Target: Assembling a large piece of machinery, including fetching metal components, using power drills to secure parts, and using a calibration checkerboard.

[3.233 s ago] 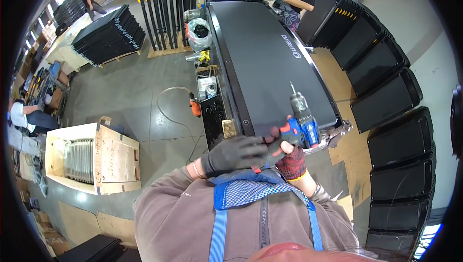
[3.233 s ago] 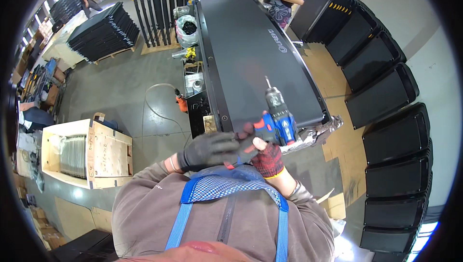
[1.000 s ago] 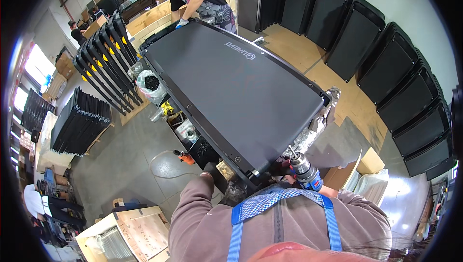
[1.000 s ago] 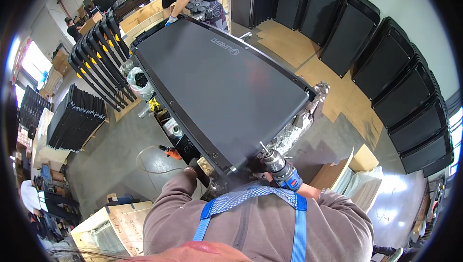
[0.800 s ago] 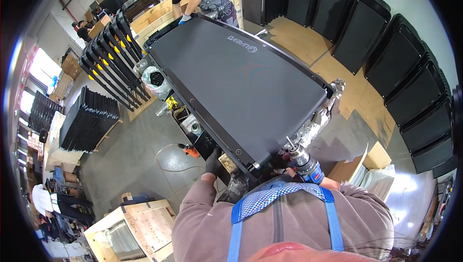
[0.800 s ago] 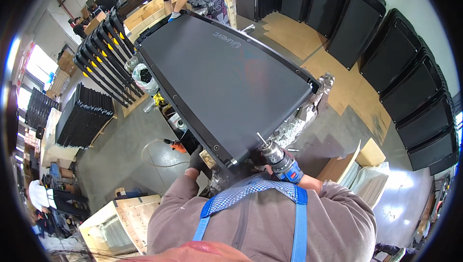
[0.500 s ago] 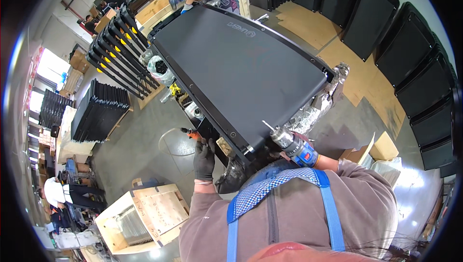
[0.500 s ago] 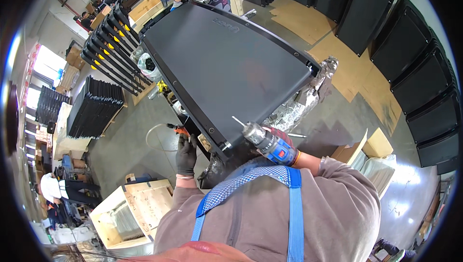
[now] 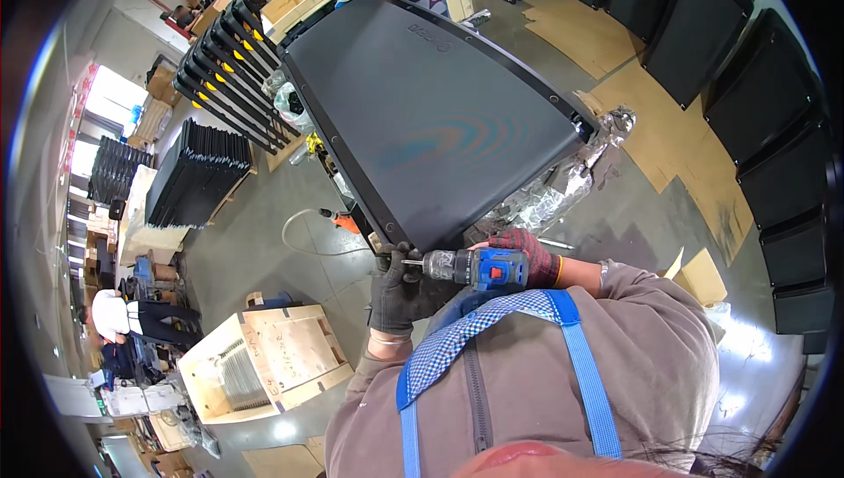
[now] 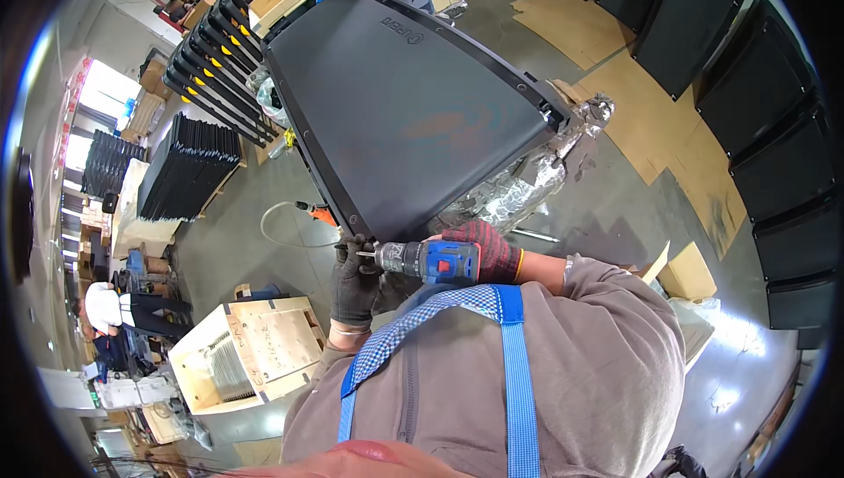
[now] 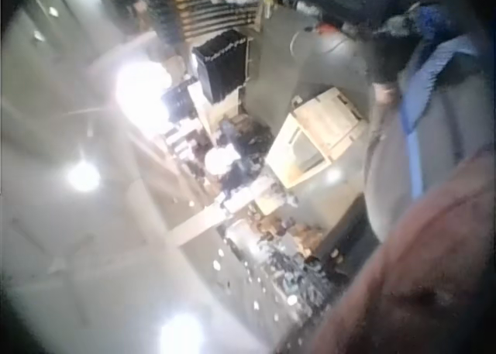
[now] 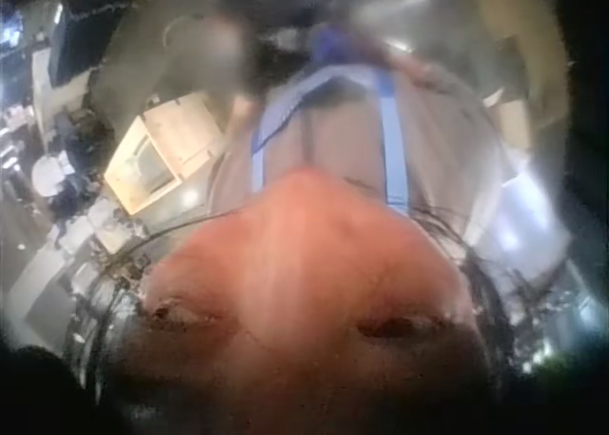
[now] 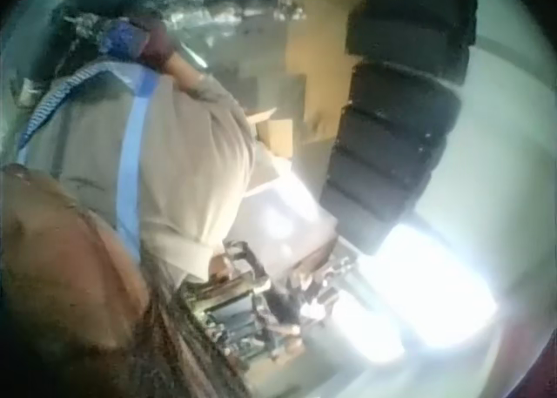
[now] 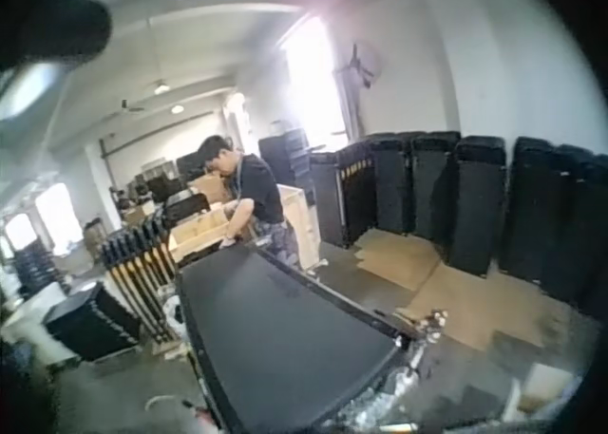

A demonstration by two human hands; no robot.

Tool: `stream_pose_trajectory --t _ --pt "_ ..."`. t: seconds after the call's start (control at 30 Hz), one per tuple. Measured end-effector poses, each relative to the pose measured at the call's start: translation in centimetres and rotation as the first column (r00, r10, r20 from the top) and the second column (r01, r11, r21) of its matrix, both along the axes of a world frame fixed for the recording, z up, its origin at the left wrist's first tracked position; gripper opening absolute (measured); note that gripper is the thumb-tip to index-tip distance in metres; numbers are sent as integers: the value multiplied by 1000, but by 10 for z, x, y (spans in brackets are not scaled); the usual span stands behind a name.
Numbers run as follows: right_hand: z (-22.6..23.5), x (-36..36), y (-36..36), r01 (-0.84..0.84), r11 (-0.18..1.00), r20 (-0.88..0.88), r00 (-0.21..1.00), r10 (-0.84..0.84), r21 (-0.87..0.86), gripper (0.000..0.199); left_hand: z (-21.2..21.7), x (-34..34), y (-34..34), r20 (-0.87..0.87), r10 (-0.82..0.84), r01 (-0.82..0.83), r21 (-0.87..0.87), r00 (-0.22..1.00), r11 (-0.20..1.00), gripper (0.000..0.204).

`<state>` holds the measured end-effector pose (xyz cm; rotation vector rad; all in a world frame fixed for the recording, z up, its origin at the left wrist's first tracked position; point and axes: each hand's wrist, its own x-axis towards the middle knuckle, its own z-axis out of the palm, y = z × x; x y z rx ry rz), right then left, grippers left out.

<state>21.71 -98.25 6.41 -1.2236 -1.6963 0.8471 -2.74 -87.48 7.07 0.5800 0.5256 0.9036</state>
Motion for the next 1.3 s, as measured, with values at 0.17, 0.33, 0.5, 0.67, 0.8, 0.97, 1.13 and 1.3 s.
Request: stream_pose_trajectory --t 0.17,0.33,0.5,0.67,0.8,0.97,1.13,1.3 --pt "-3 23 -14 1 1000 -181 984 3 24 54 3 24 -10 105 -38 50 -112 994 992 12" --pt "-19 53 -31 77 995 -37 997 -75 59 53 20 62 -20 -66 -74 74 -5 995 997 13" --pt "-22 88 -53 134 990 -36 991 -132 46 55 27 97 -15 -366 -132 209 178 921 962 13" --pt "-20 119 -83 264 963 -47 964 -262 50 54 15 153 -21 -435 -172 245 117 884 962 11" --pt "-54 137 -112 396 918 -207 898 -389 -11 51 -2 207 -23 -514 -310 443 158 800 882 11" --pt "-70 159 -154 599 781 47 787 -615 179 47 -20 283 -30 -572 -387 609 263 723 748 16" --pt "-79 160 -183 766 643 -4 643 -766 -9 44 -21 339 -42 -512 -633 757 54 581 651 21" --pt "-104 163 -180 812 559 109 548 -829 168 39 -28 358 -42 -483 -672 782 45 562 622 23"
